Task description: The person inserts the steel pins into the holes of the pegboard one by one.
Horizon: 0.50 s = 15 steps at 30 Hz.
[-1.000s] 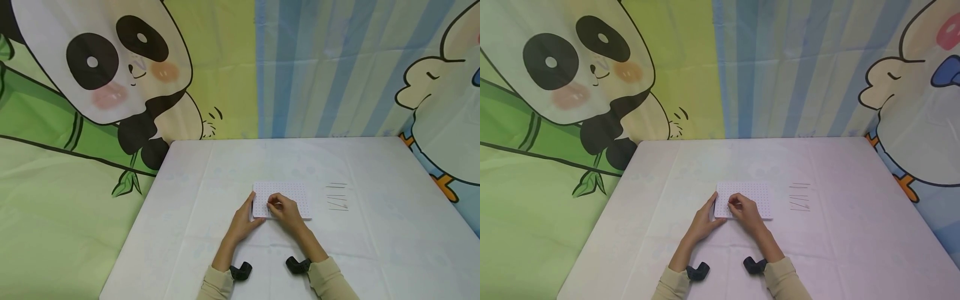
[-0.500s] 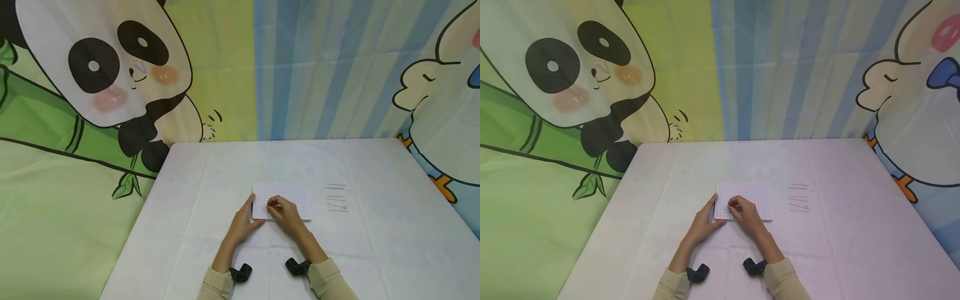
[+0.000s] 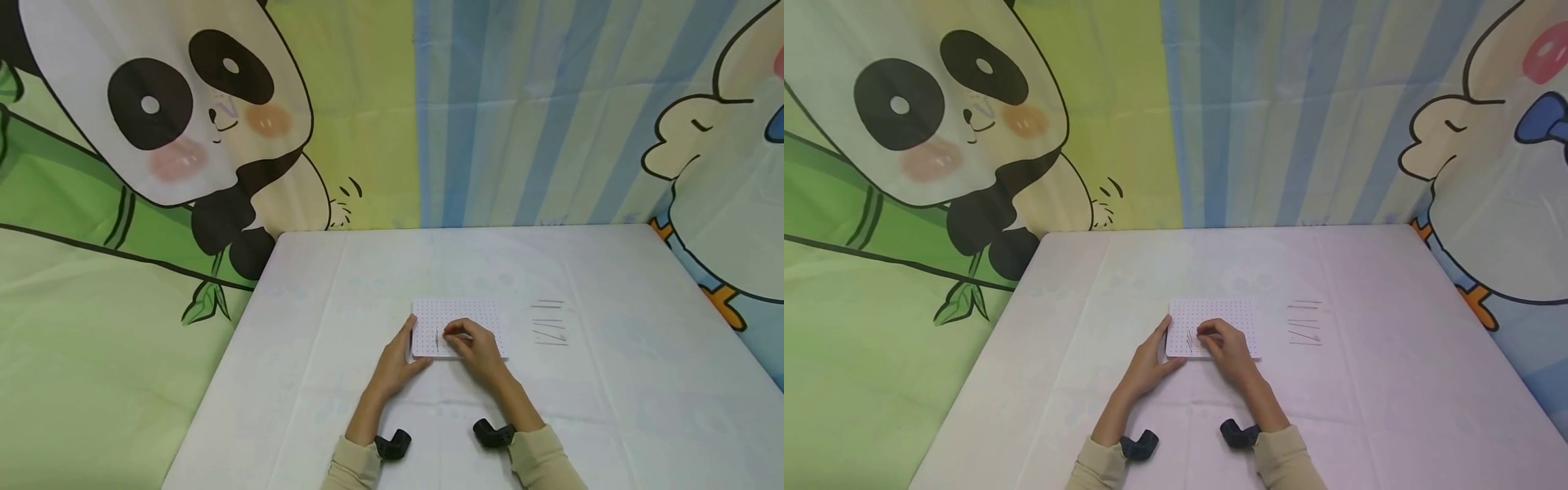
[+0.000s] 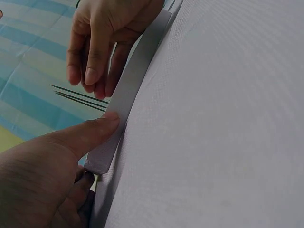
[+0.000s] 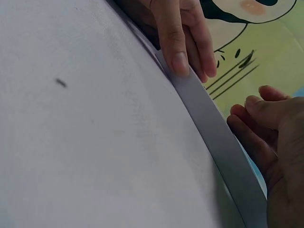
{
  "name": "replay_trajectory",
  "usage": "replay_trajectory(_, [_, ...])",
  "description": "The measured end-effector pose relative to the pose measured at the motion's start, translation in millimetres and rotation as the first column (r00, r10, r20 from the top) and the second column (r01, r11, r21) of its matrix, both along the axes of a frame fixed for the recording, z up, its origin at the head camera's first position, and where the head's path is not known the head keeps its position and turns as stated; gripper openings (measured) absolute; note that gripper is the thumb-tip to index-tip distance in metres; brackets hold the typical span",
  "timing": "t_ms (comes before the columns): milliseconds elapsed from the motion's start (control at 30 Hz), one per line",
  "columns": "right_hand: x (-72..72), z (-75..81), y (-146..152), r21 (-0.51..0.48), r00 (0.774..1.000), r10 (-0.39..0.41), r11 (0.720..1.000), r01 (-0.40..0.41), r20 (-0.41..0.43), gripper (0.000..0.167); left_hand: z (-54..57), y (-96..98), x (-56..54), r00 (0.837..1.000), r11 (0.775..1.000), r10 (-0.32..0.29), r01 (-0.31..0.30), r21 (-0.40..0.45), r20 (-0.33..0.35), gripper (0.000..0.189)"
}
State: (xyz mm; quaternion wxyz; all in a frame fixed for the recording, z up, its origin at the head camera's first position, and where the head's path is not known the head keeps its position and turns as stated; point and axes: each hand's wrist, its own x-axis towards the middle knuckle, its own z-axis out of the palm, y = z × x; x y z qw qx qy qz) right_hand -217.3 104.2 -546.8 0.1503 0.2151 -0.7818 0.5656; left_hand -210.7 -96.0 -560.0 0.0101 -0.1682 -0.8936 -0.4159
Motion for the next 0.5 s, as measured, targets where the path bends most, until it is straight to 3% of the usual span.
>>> replay_trajectory(300, [2.4,-4.0,50,-0.017,0.988,-0.137,0.991,0.136,-0.073,0.013,0.1,-1.0,-1.0,1.000,1.000,0.007,-0.008,-0.015,-0.019,0.090])
replay_trajectory(500, [11.1,-4.5,94,0.002,0.947,-0.322,0.947,0.322,-0.016,0.010,1.8,-0.4,-0.4,1.000,1.000,0.005,-0.005,-0.010,-0.009,0.091])
